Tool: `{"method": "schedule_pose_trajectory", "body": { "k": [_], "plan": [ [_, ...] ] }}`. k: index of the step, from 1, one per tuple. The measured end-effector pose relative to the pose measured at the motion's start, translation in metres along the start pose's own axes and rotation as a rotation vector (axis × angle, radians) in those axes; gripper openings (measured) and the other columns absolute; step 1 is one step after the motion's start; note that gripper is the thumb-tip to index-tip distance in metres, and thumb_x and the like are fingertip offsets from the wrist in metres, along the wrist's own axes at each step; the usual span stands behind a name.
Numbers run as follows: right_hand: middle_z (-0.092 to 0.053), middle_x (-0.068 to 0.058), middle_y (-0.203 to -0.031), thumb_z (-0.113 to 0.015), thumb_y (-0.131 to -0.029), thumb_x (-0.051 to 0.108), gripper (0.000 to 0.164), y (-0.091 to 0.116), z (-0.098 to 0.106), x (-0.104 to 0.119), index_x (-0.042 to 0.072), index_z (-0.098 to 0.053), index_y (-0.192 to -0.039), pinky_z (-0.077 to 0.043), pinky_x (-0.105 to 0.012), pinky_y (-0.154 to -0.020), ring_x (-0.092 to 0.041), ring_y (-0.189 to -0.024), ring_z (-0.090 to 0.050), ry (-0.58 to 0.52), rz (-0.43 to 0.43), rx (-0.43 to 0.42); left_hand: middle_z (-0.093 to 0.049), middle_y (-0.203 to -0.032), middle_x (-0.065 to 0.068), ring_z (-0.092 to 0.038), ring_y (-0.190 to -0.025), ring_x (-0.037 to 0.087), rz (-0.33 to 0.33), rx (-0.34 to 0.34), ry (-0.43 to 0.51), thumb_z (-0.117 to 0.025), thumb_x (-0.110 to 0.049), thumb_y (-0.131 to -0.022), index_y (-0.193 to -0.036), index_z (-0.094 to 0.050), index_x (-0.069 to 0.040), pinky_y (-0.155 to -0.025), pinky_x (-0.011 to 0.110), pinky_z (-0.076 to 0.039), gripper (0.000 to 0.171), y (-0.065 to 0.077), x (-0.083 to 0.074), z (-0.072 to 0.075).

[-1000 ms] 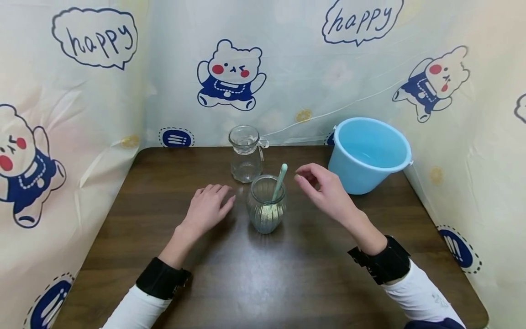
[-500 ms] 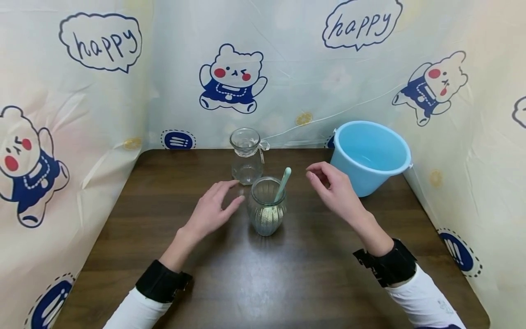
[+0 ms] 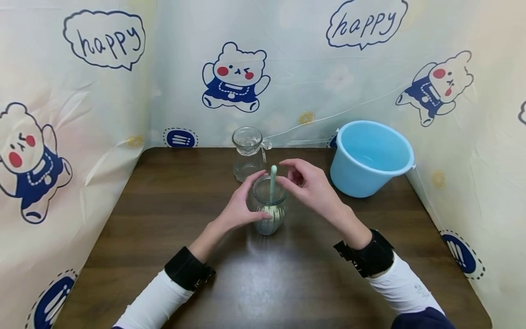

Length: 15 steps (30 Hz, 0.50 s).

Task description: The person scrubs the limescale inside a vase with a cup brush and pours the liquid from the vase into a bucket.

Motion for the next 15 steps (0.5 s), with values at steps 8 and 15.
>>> {"method": "schedule_pose_trajectory", "body": {
  "k": [8, 15],
  "plan": [
    [-0.062, -0.003, -0.091, -0.083, -0.091, 0.016, 0.040, -0.012, -0.018, 0.013, 0.004, -0.070, -0.127, -0.051, -0.028, -0.067, -0.014, -0.077, -0.055, -0.033, 0.134, 0.041, -0.057, -0.148, 0.007, -0.052, -0.135, 0.031, 0.081, -0.055, 0.067, -0.082, -0.073, -0.073, -0.150, -0.050, -0.016, -0.112, 0.064, -0.037, 0.101, 0.002, 0.006, -0.009],
    [-0.064, -0.007, -0.099, -0.082, -0.090, 0.010, 0.025, -0.021, -0.025, 0.017, 0.004, -0.075, -0.114, -0.055, -0.029, -0.071, -0.016, -0.083, -0.060, -0.046, 0.195, 0.064, -0.059, -0.147, 0.004, -0.053, -0.135, 0.023, 0.057, -0.054, 0.135, -0.089, -0.047, -0.080, -0.153, -0.048, -0.017, -0.115, 0.053, -0.039, 0.089, -0.005, 0.009, -0.015]
  ]
}}
Point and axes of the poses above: each hand's wrist, its own y-axis away from the middle knuckle, its own z-axis out of the back of the hand, x = y × z, the point moved 1 cm from there along -y, towards the middle knuckle
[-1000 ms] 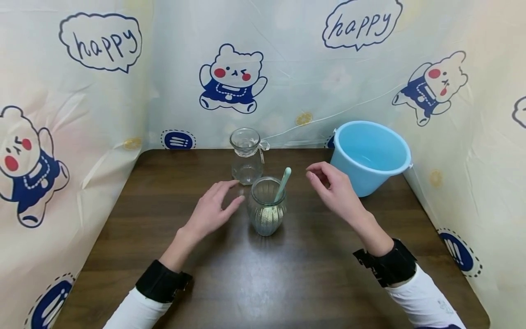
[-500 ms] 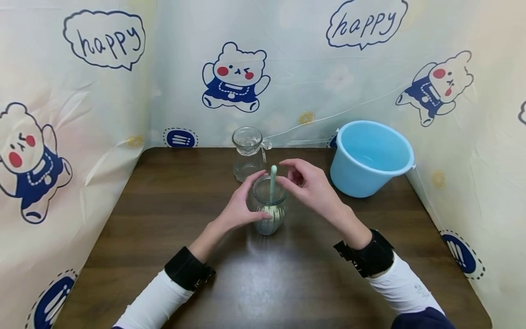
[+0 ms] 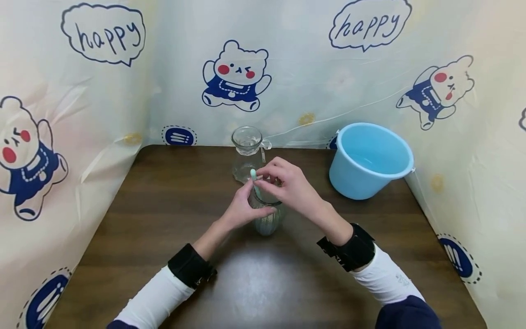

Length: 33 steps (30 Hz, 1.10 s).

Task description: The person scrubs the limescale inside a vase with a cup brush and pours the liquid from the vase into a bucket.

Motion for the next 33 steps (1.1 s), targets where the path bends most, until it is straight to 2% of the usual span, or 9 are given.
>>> {"method": "schedule_pose_trajectory", "body": {
  "k": [6, 10, 13, 16, 18, 22, 26, 30, 33],
  "plan": [
    [-0.070, -0.006, -0.103, -0.070, -0.095, 0.003, 0.016, 0.011, 0.005, -0.003, 0.005, -0.067, -0.111, -0.060, -0.032, -0.080, -0.017, -0.090, -0.069, -0.046, -0.086, 0.014, -0.061, -0.144, 0.004, -0.056, -0.131, 0.022, -0.020, 0.004, 0.002, -0.087, -0.049, -0.080, -0.149, -0.050, -0.015, -0.112, 0.047, -0.043, 0.085, -0.004, 0.005, -0.009],
    [-0.072, -0.004, -0.096, -0.065, -0.100, 0.006, 0.014, 0.017, 0.010, -0.005, 0.006, -0.068, -0.113, -0.056, -0.030, -0.073, -0.016, -0.081, -0.066, -0.086, -0.181, 0.000, -0.062, -0.140, 0.007, -0.059, -0.125, 0.025, 0.000, -0.005, 0.028, -0.089, -0.039, -0.080, -0.146, -0.052, -0.013, -0.107, 0.052, -0.047, 0.080, -0.005, 0.007, -0.009],
    [-0.065, 0.000, -0.083, -0.065, -0.104, 0.014, 0.010, 0.017, 0.014, -0.005, 0.009, -0.071, -0.110, -0.048, -0.029, -0.065, -0.018, -0.072, -0.056, -0.071, -0.225, 0.005, -0.062, -0.139, 0.009, -0.060, -0.121, 0.029, 0.009, -0.011, 0.042, -0.089, -0.031, -0.080, -0.146, -0.053, -0.013, -0.104, 0.057, -0.048, 0.078, -0.006, 0.008, -0.006],
    [-0.055, 0.001, -0.073, -0.067, -0.104, 0.020, 0.011, 0.015, 0.016, -0.004, 0.011, -0.072, -0.099, -0.043, -0.029, -0.062, -0.019, -0.068, -0.051, -0.040, -0.227, 0.011, -0.062, -0.139, 0.011, -0.060, -0.120, 0.033, 0.008, -0.013, 0.045, -0.089, -0.031, -0.080, -0.146, -0.052, -0.012, -0.103, 0.060, -0.047, 0.078, -0.008, 0.007, -0.004],
    [-0.050, 0.001, -0.069, -0.068, -0.103, 0.021, 0.014, 0.012, 0.016, -0.002, 0.012, -0.070, -0.093, -0.040, -0.030, -0.060, -0.018, -0.065, -0.049, -0.014, -0.212, 0.010, -0.061, -0.139, 0.011, -0.061, -0.120, 0.033, 0.011, -0.013, 0.042, -0.089, -0.038, -0.080, -0.147, -0.052, -0.012, -0.103, 0.061, -0.047, 0.080, -0.009, 0.007, -0.003],
    [-0.049, 0.001, -0.068, -0.066, -0.104, 0.019, 0.018, 0.010, 0.016, 0.001, 0.009, -0.068, -0.089, -0.038, -0.029, -0.058, -0.016, -0.063, -0.047, 0.004, -0.191, 0.003, -0.060, -0.141, 0.012, -0.059, -0.122, 0.037, 0.020, -0.008, 0.044, -0.088, -0.044, -0.080, -0.148, -0.051, -0.013, -0.104, 0.067, -0.045, 0.083, -0.010, 0.006, -0.003],
    [-0.057, 0.000, -0.070, -0.063, -0.105, 0.018, 0.020, 0.011, 0.018, 0.004, 0.006, -0.072, -0.092, -0.041, -0.029, -0.058, -0.015, -0.063, -0.049, -0.004, -0.203, -0.038, -0.060, -0.140, 0.014, -0.058, -0.123, 0.044, 0.035, -0.002, 0.027, -0.089, -0.030, -0.080, -0.148, -0.052, -0.014, -0.103, 0.064, -0.046, 0.079, -0.011, 0.005, -0.003],
    [-0.063, -0.005, -0.072, -0.062, -0.105, 0.018, 0.020, 0.010, 0.027, 0.012, 0.005, -0.074, -0.095, -0.042, -0.030, -0.058, -0.017, -0.064, -0.050, -0.019, -0.204, -0.089, -0.062, -0.138, 0.015, -0.059, -0.123, 0.042, 0.045, -0.004, 0.020, -0.088, -0.015, -0.079, -0.147, -0.053, -0.013, -0.103, 0.059, -0.047, 0.077, -0.013, 0.002, -0.004],
    [-0.066, -0.004, -0.076, -0.062, -0.106, 0.017, 0.020, 0.007, 0.036, 0.023, 0.005, -0.074, -0.096, -0.047, -0.029, -0.060, -0.016, -0.066, -0.055, -0.058, -0.207, -0.109, -0.063, -0.137, 0.015, -0.060, -0.122, 0.038, 0.046, -0.008, 0.029, -0.088, -0.013, -0.079, -0.147, -0.053, -0.012, -0.104, 0.058, -0.047, 0.076, -0.013, 0.000, -0.004]
  ]
}}
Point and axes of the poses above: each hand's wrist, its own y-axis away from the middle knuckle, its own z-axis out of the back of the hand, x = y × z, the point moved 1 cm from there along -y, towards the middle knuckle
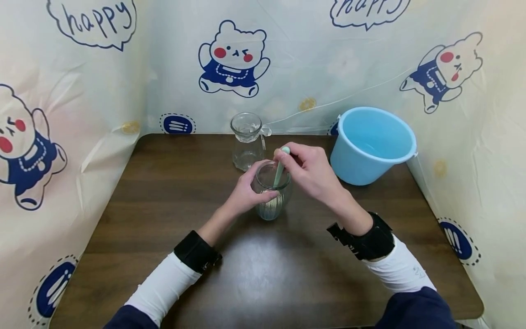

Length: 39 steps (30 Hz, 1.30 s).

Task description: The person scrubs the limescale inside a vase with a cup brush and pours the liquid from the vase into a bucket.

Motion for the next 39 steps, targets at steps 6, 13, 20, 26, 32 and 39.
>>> {"method": "schedule_pose_trajectory", "body": {
  "k": [6, 13, 20, 26, 32, 39],
  "plan": [
    [-0.073, -0.006, -0.088, -0.061, -0.106, 0.014, 0.020, -0.009, 0.017, 0.024, 0.002, -0.073, -0.096, -0.063, -0.036, -0.075, -0.016, -0.078, -0.071, -0.148, 0.000, -0.040, -0.064, -0.136, 0.007, -0.059, -0.124, 0.025, -0.012, -0.009, -0.012, -0.089, -0.015, -0.077, -0.146, -0.054, -0.015, -0.106, 0.045, -0.046, 0.078, -0.001, 0.000, 0.000],
    [-0.072, -0.006, -0.087, -0.058, -0.108, 0.017, 0.023, -0.011, 0.012, 0.019, 0.002, -0.072, -0.096, -0.062, -0.037, -0.076, -0.016, -0.080, -0.070, -0.170, -0.029, -0.079, -0.064, -0.137, 0.005, -0.058, -0.127, 0.024, -0.001, -0.004, -0.023, -0.089, -0.016, -0.077, -0.147, -0.053, -0.018, -0.108, 0.046, -0.044, 0.079, -0.002, 0.001, -0.001],
    [-0.066, -0.004, -0.078, -0.061, -0.106, 0.016, 0.021, -0.003, -0.008, -0.001, 0.004, -0.072, -0.093, -0.046, -0.029, -0.061, -0.017, -0.067, -0.055, -0.077, 0.002, -0.065, -0.061, -0.141, 0.015, -0.057, -0.127, 0.038, 0.019, 0.003, -0.005, -0.089, -0.012, -0.076, -0.150, -0.050, -0.011, -0.107, 0.057, -0.044, 0.084, 0.000, 0.001, -0.001],
    [-0.066, -0.007, -0.079, -0.064, -0.103, 0.014, 0.017, 0.002, -0.020, -0.009, 0.003, -0.073, -0.094, -0.048, -0.029, -0.060, -0.019, -0.066, -0.055, -0.075, 0.039, -0.025, -0.060, -0.141, 0.010, -0.056, -0.128, 0.041, 0.026, 0.008, -0.001, -0.088, -0.010, -0.078, -0.149, -0.051, -0.015, -0.107, 0.055, -0.046, 0.080, -0.002, 0.001, 0.000],
    [-0.070, -0.007, -0.081, -0.066, -0.102, 0.011, 0.014, -0.001, -0.010, 0.002, 0.004, -0.074, -0.093, -0.051, -0.028, -0.059, -0.017, -0.065, -0.059, -0.071, 0.092, -0.087, -0.062, -0.138, 0.005, -0.058, -0.126, 0.033, 0.016, 0.008, -0.034, -0.088, -0.016, -0.079, -0.146, -0.053, -0.019, -0.106, 0.052, -0.046, 0.076, -0.003, -0.001, 0.000],
    [-0.075, -0.009, -0.085, -0.066, -0.103, 0.009, 0.015, -0.017, 0.013, 0.026, -0.002, -0.074, -0.096, -0.062, -0.031, -0.070, -0.016, -0.074, -0.072, -0.166, 0.083, -0.150, -0.063, -0.137, 0.002, -0.058, -0.124, 0.019, 0.006, 0.008, 0.008, -0.089, -0.013, -0.077, -0.147, -0.053, -0.017, -0.105, 0.040, -0.046, 0.079, -0.002, -0.002, -0.001]
  ]
}}
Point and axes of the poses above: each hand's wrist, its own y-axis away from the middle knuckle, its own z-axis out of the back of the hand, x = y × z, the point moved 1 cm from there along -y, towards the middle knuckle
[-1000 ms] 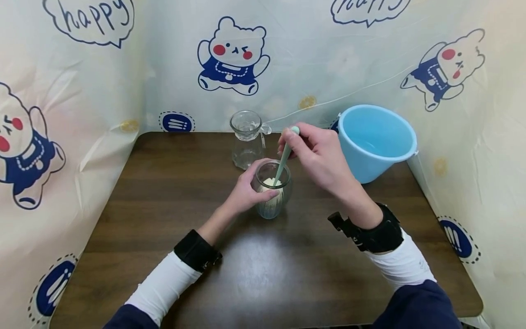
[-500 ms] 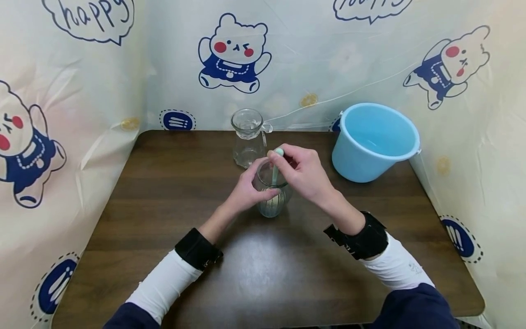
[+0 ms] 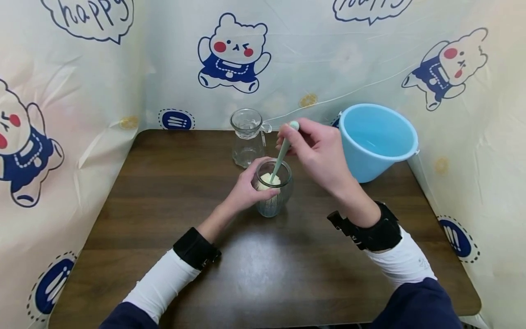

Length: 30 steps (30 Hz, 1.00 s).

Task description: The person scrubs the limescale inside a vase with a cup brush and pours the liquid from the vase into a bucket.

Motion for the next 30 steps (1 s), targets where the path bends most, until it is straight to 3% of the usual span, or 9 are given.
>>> {"method": "schedule_pose_trajectory", "body": {
  "k": [6, 13, 20, 24, 30],
  "plan": [
    [-0.075, -0.009, -0.087, -0.066, -0.103, 0.012, 0.016, -0.005, -0.003, -0.002, -0.002, -0.073, -0.098, -0.063, -0.031, -0.072, -0.015, -0.078, -0.073, -0.017, -0.046, -0.009, -0.063, -0.137, 0.002, -0.058, -0.123, 0.018, 0.014, 0.004, -0.009, -0.089, -0.014, -0.078, -0.147, -0.052, -0.019, -0.102, 0.038, -0.048, 0.079, 0.001, 0.001, 0.002],
    [-0.070, -0.005, -0.082, -0.067, -0.103, 0.015, 0.016, 0.009, -0.023, -0.029, 0.002, -0.073, -0.096, -0.056, -0.027, -0.065, -0.013, -0.068, -0.063, 0.036, -0.033, 0.056, -0.064, -0.137, 0.008, -0.059, -0.123, 0.027, 0.024, -0.005, -0.020, -0.089, -0.016, -0.078, -0.146, -0.052, -0.018, -0.106, 0.056, -0.047, 0.077, 0.001, 0.002, 0.001],
    [-0.063, -0.002, -0.078, -0.067, -0.102, 0.015, 0.013, 0.022, -0.037, -0.049, 0.007, -0.072, -0.094, -0.048, -0.031, -0.059, -0.018, -0.067, -0.056, 0.061, -0.094, 0.130, -0.059, -0.144, 0.005, -0.057, -0.128, 0.027, 0.048, 0.004, -0.027, -0.087, -0.015, -0.081, -0.147, -0.052, -0.019, -0.109, 0.051, -0.045, 0.075, 0.002, 0.000, 0.002],
    [-0.066, -0.005, -0.079, -0.068, -0.102, 0.013, 0.013, 0.021, -0.034, -0.045, 0.005, -0.074, -0.094, -0.050, -0.028, -0.061, -0.018, -0.067, -0.058, 0.046, -0.097, 0.115, -0.061, -0.141, 0.008, -0.058, -0.125, 0.030, 0.044, 0.002, -0.019, -0.088, -0.015, -0.081, -0.146, -0.052, -0.018, -0.108, 0.053, -0.045, 0.074, 0.002, -0.001, 0.002],
    [-0.073, -0.010, -0.084, -0.067, -0.103, 0.014, 0.018, 0.004, -0.013, -0.018, 0.001, -0.075, -0.093, -0.061, -0.033, -0.069, -0.019, -0.072, -0.068, -0.058, -0.091, 0.050, -0.064, -0.135, 0.007, -0.059, -0.124, 0.032, 0.016, -0.012, -0.012, -0.090, -0.015, -0.078, -0.145, -0.054, -0.018, -0.106, 0.048, -0.046, 0.077, 0.003, -0.003, -0.001]
  ]
}}
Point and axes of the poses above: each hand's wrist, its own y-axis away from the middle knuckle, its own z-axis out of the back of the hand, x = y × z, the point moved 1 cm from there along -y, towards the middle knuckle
